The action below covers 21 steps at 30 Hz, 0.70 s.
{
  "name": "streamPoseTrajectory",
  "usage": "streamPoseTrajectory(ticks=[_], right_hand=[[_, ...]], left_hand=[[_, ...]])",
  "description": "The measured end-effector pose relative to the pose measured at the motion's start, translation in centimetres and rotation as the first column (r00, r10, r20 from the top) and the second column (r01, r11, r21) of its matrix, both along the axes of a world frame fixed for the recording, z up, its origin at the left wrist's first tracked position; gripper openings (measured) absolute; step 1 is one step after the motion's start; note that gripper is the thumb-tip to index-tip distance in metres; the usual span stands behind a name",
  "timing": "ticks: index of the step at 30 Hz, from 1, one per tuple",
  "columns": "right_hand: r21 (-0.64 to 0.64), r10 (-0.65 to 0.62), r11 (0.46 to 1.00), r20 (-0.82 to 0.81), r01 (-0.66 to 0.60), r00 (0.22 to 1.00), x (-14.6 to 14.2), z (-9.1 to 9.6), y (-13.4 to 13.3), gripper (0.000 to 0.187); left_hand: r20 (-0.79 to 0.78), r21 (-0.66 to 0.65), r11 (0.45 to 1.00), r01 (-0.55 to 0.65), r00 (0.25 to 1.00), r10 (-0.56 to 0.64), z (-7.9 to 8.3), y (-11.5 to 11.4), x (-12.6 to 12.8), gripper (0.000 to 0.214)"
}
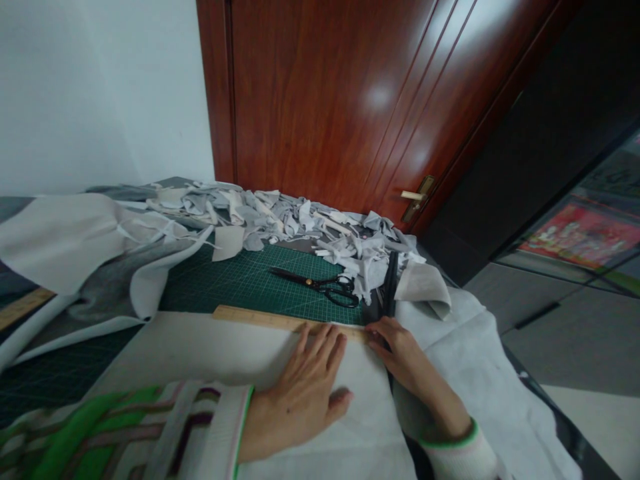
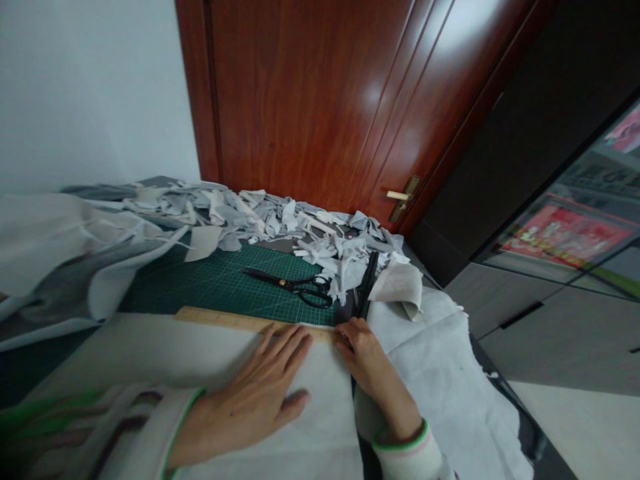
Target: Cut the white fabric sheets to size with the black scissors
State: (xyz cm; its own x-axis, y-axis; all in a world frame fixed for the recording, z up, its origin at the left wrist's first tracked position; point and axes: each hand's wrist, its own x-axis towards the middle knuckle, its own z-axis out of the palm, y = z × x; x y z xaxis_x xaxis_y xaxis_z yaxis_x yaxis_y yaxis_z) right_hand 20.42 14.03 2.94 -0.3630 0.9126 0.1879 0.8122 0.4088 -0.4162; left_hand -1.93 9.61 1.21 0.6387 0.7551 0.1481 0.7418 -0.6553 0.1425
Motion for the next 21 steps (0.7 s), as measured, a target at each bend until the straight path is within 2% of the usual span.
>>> streamPoseTrajectory(ticks=[4, 9, 13, 21], right_hand=[[-0.013, 0.027, 1.0, 0.015, -0.027, 1.0, 0.0, 0.2, -0.1, 0.018], [-0.016, 0.051, 0.999, -0.012, -0.051, 0.999, 0.1, 0.1, -0.3, 0.019], [-0.016, 0.044, 0.999, -0.02, -0.045, 0.999, 0.2, 0.0, -0.3, 0.019], [-0.023, 0.009, 1.0, 0.001, -0.009, 1.0, 0.0, 0.2, -0.2, 0.019]], left_hand=[[-0.003, 0.004, 1.0, -0.005, 1.0, 0.005, -0.1, -0.2, 0.0, 0.072], [0.103, 0.067, 0.998, 0.019, 0.994, -0.025, -1.1, 0.0, -0.3, 0.065], [0.131, 0.112, 0.993, 0.022, 0.991, -0.036, -1.8, -0.1, -0.4, 0.066], [0.108, 0.115, 0.993, 0.001, 0.994, -0.013, -1.3, -0.2, -0.1, 0.064]])
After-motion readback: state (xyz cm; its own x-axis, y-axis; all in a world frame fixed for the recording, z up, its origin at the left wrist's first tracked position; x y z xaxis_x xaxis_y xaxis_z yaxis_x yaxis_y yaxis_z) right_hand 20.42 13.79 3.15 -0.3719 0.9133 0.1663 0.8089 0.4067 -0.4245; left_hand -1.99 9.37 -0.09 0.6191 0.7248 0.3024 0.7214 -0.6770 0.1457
